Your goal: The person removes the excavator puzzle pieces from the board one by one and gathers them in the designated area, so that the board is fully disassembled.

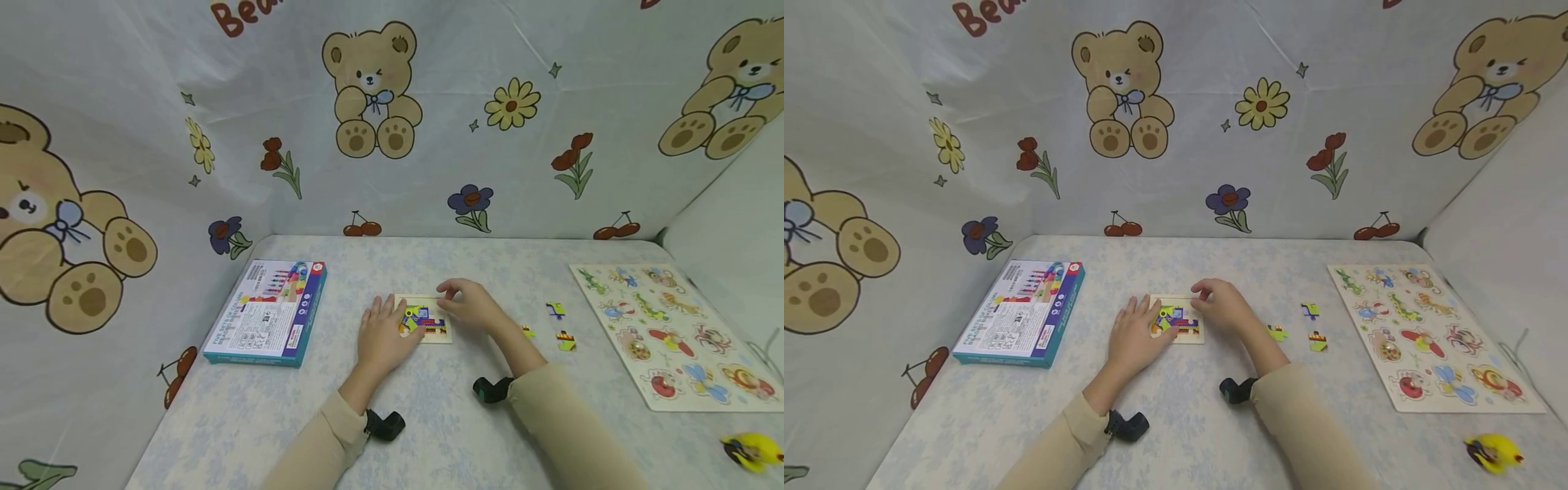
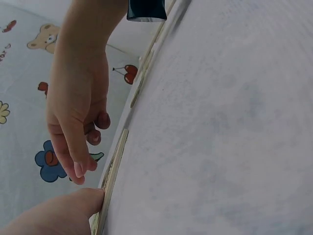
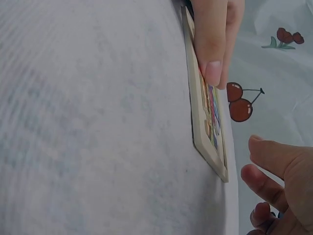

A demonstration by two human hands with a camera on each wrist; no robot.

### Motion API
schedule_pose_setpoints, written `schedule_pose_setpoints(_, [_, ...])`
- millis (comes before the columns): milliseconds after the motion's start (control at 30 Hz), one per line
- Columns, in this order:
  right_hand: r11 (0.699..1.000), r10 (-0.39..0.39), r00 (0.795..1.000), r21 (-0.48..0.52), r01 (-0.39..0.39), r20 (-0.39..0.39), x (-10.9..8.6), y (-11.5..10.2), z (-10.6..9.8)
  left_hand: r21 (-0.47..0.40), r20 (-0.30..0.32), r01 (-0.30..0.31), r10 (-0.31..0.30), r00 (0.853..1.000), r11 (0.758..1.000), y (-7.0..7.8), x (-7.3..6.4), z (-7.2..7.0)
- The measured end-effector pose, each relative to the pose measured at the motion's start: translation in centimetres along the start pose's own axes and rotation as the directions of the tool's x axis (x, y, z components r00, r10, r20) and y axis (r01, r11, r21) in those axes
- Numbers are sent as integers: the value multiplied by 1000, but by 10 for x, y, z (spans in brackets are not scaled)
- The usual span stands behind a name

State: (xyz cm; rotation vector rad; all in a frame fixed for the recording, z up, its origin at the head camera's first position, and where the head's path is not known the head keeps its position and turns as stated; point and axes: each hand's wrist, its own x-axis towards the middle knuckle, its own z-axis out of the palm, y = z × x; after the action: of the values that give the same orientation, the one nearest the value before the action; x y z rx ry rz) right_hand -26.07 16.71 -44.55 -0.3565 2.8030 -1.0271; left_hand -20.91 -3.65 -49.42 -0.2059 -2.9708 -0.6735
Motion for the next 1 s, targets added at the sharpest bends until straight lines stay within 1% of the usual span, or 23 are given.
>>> schedule_pose_setpoints(133, [1000, -30, 999, -7, 30, 13, 4, -2, 7, 7, 4, 0, 0, 1000, 1000, 0, 0, 1])
schedule_pose_setpoints(267, [999, -41, 999, -27, 41, 28, 6, -5, 12, 9, 2, -2, 2, 1000, 1000, -1, 0, 1])
schedule_pose_setpoints(500, [994, -75, 996, -81, 79, 56, 7, -8, 16, 6, -5, -9, 9, 1000, 1000, 0, 0, 1])
schedule_pose_setpoints(700, [991, -105, 992, -80, 111, 76, 8, -11, 18, 5, -7, -14, 14, 1000, 1000, 1, -1, -2])
schedule_pose_setpoints(1000, [992, -99, 991, -75, 106, 90, 11, -12, 23, 0, -8, -26, 26, 1000, 1000, 1, -2, -2])
